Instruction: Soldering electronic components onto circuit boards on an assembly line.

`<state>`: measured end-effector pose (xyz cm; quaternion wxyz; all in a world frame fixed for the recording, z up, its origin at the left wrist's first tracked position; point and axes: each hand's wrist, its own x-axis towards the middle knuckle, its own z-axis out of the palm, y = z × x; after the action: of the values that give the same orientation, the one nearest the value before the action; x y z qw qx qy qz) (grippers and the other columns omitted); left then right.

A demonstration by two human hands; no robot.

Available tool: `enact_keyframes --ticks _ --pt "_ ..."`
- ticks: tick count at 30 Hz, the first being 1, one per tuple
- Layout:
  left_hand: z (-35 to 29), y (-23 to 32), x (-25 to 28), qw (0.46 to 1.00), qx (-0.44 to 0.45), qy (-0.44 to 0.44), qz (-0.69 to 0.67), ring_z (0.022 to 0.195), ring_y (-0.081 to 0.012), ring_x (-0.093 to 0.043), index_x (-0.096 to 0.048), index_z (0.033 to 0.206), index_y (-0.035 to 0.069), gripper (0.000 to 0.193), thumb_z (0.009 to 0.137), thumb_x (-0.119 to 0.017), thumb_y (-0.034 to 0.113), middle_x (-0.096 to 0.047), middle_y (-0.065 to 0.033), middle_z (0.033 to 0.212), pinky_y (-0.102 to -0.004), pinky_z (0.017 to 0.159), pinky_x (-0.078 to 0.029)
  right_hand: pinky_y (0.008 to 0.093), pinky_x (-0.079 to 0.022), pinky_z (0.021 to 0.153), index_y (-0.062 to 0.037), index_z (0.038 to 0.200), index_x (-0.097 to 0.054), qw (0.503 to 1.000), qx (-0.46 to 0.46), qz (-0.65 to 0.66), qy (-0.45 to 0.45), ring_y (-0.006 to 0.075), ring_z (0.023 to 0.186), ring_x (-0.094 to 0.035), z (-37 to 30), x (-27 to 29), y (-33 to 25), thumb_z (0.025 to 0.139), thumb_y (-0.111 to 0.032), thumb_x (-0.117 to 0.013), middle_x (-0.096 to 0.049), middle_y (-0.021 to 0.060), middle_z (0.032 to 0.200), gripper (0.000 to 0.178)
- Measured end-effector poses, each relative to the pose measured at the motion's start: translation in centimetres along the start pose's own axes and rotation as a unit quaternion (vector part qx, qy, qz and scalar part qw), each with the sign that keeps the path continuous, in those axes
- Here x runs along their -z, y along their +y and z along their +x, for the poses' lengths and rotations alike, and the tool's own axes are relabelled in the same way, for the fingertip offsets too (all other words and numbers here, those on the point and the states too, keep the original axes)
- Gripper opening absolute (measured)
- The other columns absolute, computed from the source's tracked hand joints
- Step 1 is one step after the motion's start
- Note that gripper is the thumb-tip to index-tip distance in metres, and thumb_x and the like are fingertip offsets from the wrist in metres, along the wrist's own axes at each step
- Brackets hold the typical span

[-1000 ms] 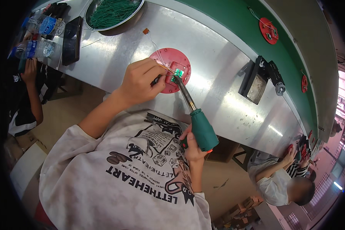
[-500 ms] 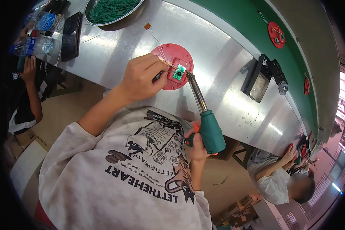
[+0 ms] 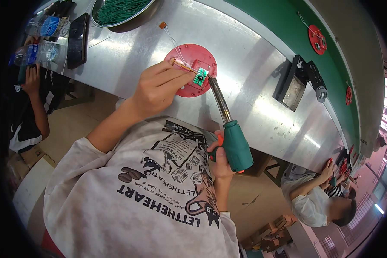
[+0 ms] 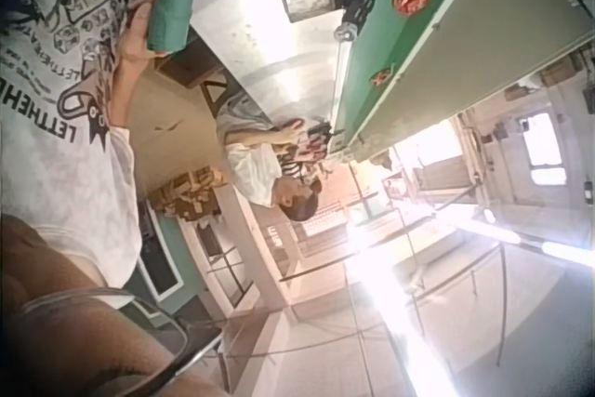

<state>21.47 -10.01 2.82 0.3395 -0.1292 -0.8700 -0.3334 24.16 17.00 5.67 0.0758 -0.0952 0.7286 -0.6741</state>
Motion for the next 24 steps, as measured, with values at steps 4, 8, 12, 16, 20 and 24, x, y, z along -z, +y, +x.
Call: enact_keyframes --ticks 4,8,12,16,20,24 --pt "-0.29 -0.03 -0.05 0.999 0.032 0.000 -0.017 0.076 -0.0239 -0.064 -0.071 0.099 -0.001 0.028 0.072 -0.067 -0.002 -0.064 -0.0084 0.082 -0.0346 0.062 -0.053 0.0299 -0.051 0.052 0.0141 0.127 -0.053 1.000 -0.004 0.007 -0.007 0.0214 0.058 -0.064 -0.13 0.14 0.09 0.094 -0.026 -0.059 -0.066 0.0256 0.108 0.052" --pt "-0.26 0.01 -0.15 0.999 0.033 -0.021 0.009 0.074 -0.0245 -0.064 -0.070 0.096 -0.001 0.022 0.074 -0.067 -0.002 -0.064 -0.0083 0.085 -0.0342 0.061 -0.053 0.0299 -0.050 0.052 0.0141 0.130 -0.053 1.000 -0.017 0.014 -0.020 0.0216 0.058 -0.064 -0.08 0.13 0.11 0.094 -0.024 -0.059 -0.066 0.0256 0.108 0.053" --pt "-0.30 -0.10 -0.84 0.999 0.037 -0.015 0.011 0.076 -0.0251 -0.064 -0.070 0.096 -0.001 0.021 0.076 -0.067 -0.002 -0.063 -0.0084 0.090 -0.0342 0.063 -0.054 0.0298 -0.050 0.052 0.0142 0.131 -0.053 0.999 -0.019 0.016 -0.034 0.0215 0.058 -0.063 -0.12 0.37 0.31 0.094 -0.022 -0.058 -0.066 0.0256 0.108 0.052" --pt "-0.38 -0.12 -0.86 0.999 0.028 -0.009 0.019 0.078 -0.0250 -0.064 -0.070 0.097 -0.001 0.021 0.075 -0.068 -0.001 -0.063 -0.0089 0.090 -0.0346 0.065 -0.054 0.0306 -0.051 0.052 0.0134 0.130 -0.053 0.998 -0.017 0.030 -0.049 0.0225 0.059 -0.063 -0.01 0.45 0.38 0.093 -0.016 -0.058 -0.065 0.0260 0.109 0.048" --pt "-0.42 -0.10 -0.67 0.999 0.028 -0.020 0.019 0.079 -0.0251 -0.064 -0.070 0.098 -0.002 0.023 0.075 -0.069 0.001 -0.063 -0.0090 0.090 -0.0348 0.066 -0.055 0.0313 -0.052 0.053 0.0127 0.130 -0.054 0.997 -0.032 0.041 -0.056 0.0237 0.059 -0.063 -0.04 0.34 0.31 0.093 -0.013 -0.058 -0.064 0.0261 0.110 0.046" --pt "-0.33 -0.22 -0.81 1.000 0.009 -0.009 0.025 0.079 -0.0249 -0.063 -0.070 0.099 -0.003 0.024 0.075 -0.069 0.002 -0.064 -0.0087 0.089 -0.0347 0.065 -0.054 0.0311 -0.052 0.053 0.0128 0.130 -0.054 0.997 -0.033 0.045 -0.055 0.0237 0.059 -0.063 -0.08 0.36 0.43 0.093 -0.012 -0.057 -0.064 0.0258 0.109 0.045"
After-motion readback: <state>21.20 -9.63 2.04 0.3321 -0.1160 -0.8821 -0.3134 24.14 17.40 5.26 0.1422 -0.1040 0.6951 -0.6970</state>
